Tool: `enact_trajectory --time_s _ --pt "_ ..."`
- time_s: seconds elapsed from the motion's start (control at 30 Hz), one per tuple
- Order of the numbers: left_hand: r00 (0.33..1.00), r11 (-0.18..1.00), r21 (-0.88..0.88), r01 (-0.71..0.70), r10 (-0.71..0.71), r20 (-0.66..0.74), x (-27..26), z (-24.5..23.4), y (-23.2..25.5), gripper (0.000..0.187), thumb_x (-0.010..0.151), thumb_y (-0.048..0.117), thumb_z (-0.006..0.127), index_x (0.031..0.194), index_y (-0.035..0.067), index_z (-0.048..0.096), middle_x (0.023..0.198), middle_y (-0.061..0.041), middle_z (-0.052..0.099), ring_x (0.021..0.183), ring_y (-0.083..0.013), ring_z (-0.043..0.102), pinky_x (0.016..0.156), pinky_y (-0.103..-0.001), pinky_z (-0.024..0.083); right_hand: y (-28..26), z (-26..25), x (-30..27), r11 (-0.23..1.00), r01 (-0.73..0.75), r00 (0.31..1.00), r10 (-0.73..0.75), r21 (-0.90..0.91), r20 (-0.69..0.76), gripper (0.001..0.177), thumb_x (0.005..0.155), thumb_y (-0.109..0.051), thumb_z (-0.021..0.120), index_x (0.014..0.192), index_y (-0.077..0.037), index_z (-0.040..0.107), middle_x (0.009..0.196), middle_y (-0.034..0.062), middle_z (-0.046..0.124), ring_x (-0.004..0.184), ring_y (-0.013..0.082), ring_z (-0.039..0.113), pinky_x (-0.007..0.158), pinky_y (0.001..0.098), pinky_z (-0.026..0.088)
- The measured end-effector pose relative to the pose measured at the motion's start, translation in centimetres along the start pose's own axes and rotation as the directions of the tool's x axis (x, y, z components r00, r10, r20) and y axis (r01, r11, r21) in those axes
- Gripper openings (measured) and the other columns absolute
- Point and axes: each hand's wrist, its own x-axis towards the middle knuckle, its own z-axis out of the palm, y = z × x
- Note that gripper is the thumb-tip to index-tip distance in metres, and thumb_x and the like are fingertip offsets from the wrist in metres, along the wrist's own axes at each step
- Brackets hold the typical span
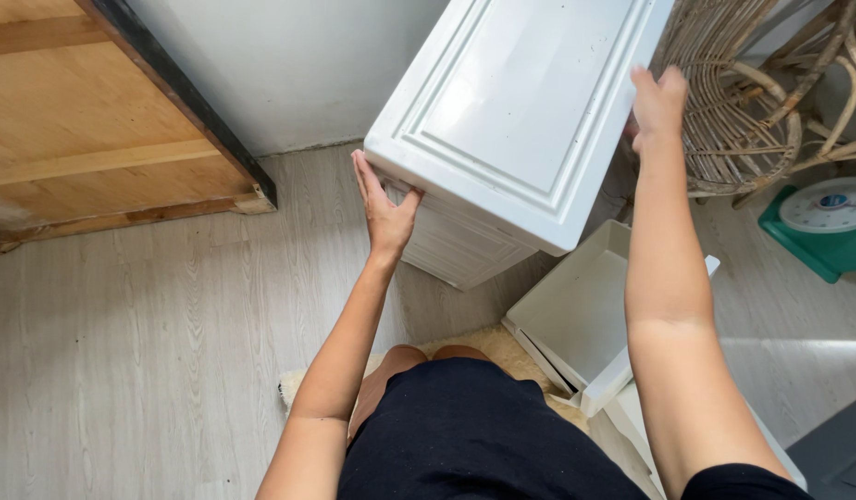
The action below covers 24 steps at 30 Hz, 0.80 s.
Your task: The person disassembles a white plastic storage unit by removing drawers and detaching the lid and side panels. They place the removed parts on the floor and continue to separate the frame components by hand.
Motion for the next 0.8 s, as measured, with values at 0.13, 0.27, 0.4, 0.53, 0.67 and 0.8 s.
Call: enact_trajectory --time_s 0.13,0.27,0.4,0.53,0.67,0.8 --pt "1.000 1.000 -0.019 0.001 -0.001 -0.015 1.4 -0.6 -0.3 0.113 0.085 0.013 0.075 0.161 0.002 -0.008 0.171 -0.023 -0.001 0.159 -0.0361 0.004 0.129 -0.047 0.012 4.8 0.8 -0.3 0.699 -0.381 0.923 0.246 0.605 0.297 0.045 0.101 -0.018 0.059 0.128 0.019 0.055 0.123 0.0296 0.068 0.111 0.0363 0.073 0.095 0.0443 0.061" --pt "0.993 0.940 -0.324 0.103 -0.082 0.080 5.5 -3.6 -1.4 0.099 0.093 0.001 0.061 0.160 0.007 -0.011 0.170 -0.020 -0.001 0.155 -0.0338 0.017 0.126 -0.046 0.022 4.3 2.7 -4.1 0.618 -0.439 0.898 0.304 0.652 0.317 0.045 0.101 -0.016 0.057 0.131 0.018 0.052 0.129 0.0327 0.063 0.119 0.0384 0.068 0.101 0.0466 0.057" --pt "0.979 0.947 -0.259 0.190 -0.162 0.124 11.8 -8.1 -1.4 0.057 0.111 0.019 0.043 0.165 0.013 0.026 0.144 -0.018 0.062 0.130 -0.0254 0.060 0.116 -0.041 0.049 0.9 6.2 -10.9 0.445 -0.560 0.827 0.343 0.699 0.445 0.053 0.098 -0.019 0.055 0.142 0.008 0.043 0.140 0.0256 0.054 0.127 0.0351 0.057 0.111 0.0493 0.049" --pt "0.985 0.946 0.292 0.140 -0.164 0.059 17.2 -11.7 1.3 0.036 0.106 0.023 0.055 0.140 0.017 0.063 0.129 -0.003 0.071 0.110 -0.0141 0.066 0.100 -0.040 0.049 -1.4 9.4 -17.7 0.384 -0.630 0.764 0.465 0.675 0.448 0.057 0.092 -0.017 0.064 0.140 0.003 0.042 0.138 0.0198 0.055 0.131 0.0326 0.050 0.115 0.0471 0.040" --pt "0.991 0.938 0.346 -0.008 -0.040 0.130 16.9 -14.4 6.3 0.031 0.106 0.014 0.054 0.135 0.007 0.066 0.131 -0.017 0.071 0.123 -0.0302 0.068 0.110 -0.044 0.055 -3.1 12.6 -21.9 0.265 -0.658 0.743 0.377 0.705 0.553 0.056 0.088 -0.018 0.071 0.135 0.002 0.047 0.133 0.0151 0.056 0.127 0.0299 0.051 0.115 0.0465 0.040" --pt "0.965 0.819 0.563 -0.110 -0.047 0.257 12.0 -14.6 11.3 0.059 0.097 0.037 0.070 0.151 0.026 0.048 0.148 -0.011 0.055 0.137 -0.0313 0.054 0.115 -0.046 0.039 -4.6 15.1 -25.1 0.316 -0.666 0.746 0.305 0.676 0.592 0.051 0.090 -0.022 0.076 0.127 0.002 0.051 0.127 0.0167 0.058 0.121 0.0309 0.054 0.106 0.0490 0.045"
